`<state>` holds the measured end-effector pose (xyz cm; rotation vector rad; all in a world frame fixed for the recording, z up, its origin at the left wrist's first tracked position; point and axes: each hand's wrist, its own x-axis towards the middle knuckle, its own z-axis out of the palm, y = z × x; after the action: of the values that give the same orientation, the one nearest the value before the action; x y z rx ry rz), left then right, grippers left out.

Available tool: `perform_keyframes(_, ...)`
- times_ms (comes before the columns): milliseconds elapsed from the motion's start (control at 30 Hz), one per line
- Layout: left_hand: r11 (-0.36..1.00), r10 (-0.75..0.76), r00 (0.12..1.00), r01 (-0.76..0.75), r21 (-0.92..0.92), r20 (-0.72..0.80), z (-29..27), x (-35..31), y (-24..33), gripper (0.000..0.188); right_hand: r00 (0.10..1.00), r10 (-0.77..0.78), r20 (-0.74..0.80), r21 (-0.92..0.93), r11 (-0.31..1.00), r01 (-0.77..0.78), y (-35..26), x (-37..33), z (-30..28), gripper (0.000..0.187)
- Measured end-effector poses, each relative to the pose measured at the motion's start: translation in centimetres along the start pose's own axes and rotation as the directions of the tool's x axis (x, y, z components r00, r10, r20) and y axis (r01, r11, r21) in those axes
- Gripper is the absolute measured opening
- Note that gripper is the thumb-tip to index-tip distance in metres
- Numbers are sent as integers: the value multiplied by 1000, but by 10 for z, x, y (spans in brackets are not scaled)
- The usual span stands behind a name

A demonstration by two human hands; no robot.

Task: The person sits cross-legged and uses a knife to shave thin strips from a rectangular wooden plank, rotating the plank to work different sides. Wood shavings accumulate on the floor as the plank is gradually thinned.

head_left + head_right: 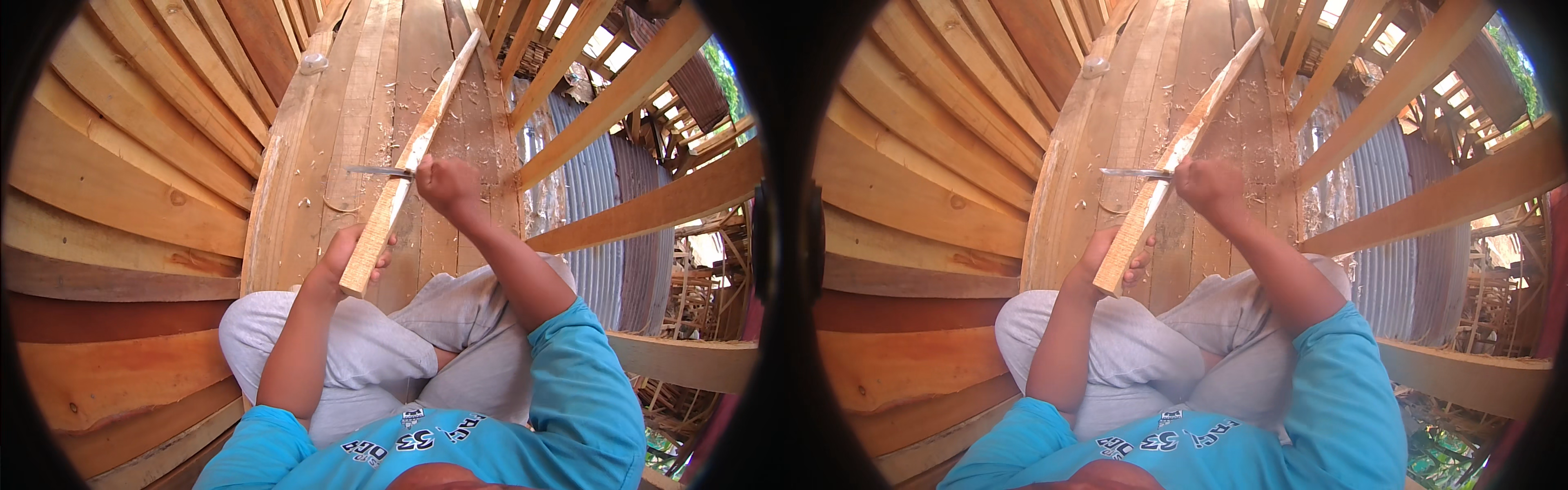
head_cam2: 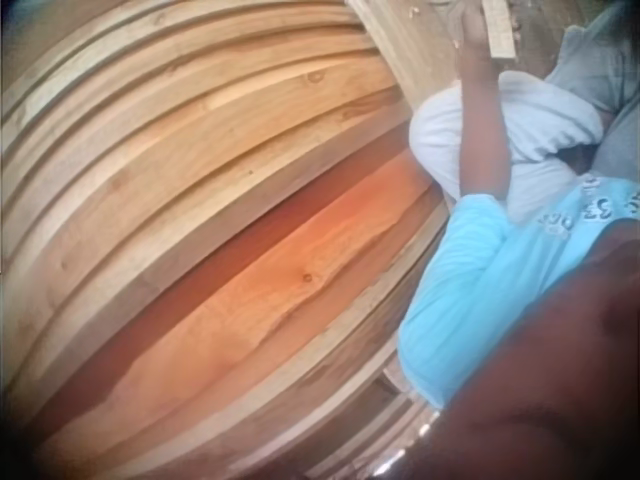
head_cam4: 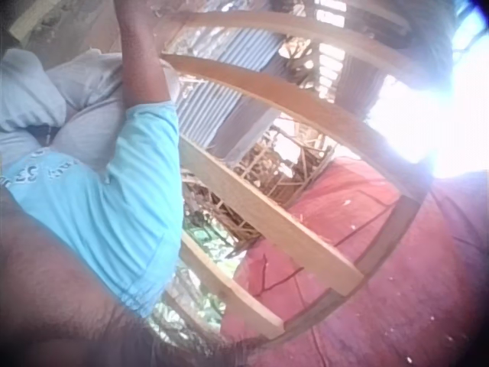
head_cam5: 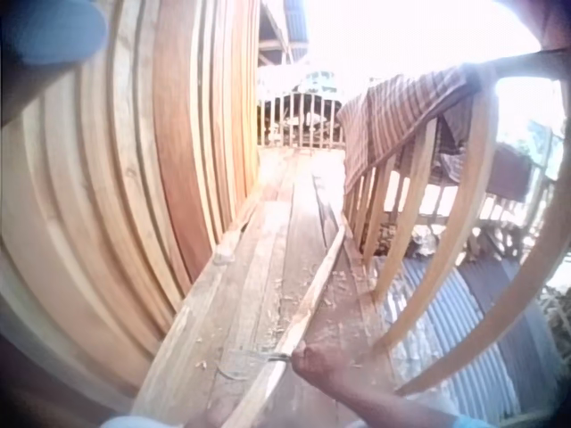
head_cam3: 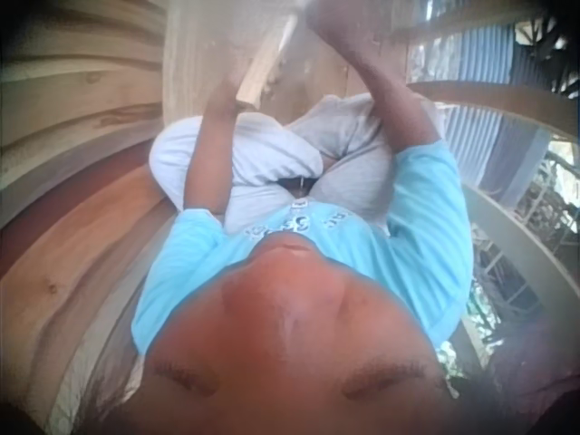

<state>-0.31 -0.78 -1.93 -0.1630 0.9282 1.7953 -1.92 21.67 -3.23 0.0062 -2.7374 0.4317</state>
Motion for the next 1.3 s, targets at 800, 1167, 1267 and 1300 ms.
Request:
perform_keyframes(800,989,1,988,22,144,-154,7,-4,-8,40,996,47,82,76,996,-53,6,2,-3,52)
perform_keyframes(1167,978,-80,987,105,-181,139,1,-4,-5,36,975,183,-128,98,980,-171,58,25,10,55)
perform_keyframes(1267,935,-101,966,174,-310,239,-5,-2,-1,37,962,271,30,118,955,-273,14,15,11,55)
perform_keyframes(1300,955,-73,971,134,-265,227,-12,-5,-1,37,983,104,151,113,986,-122,-5,9,-2,54)
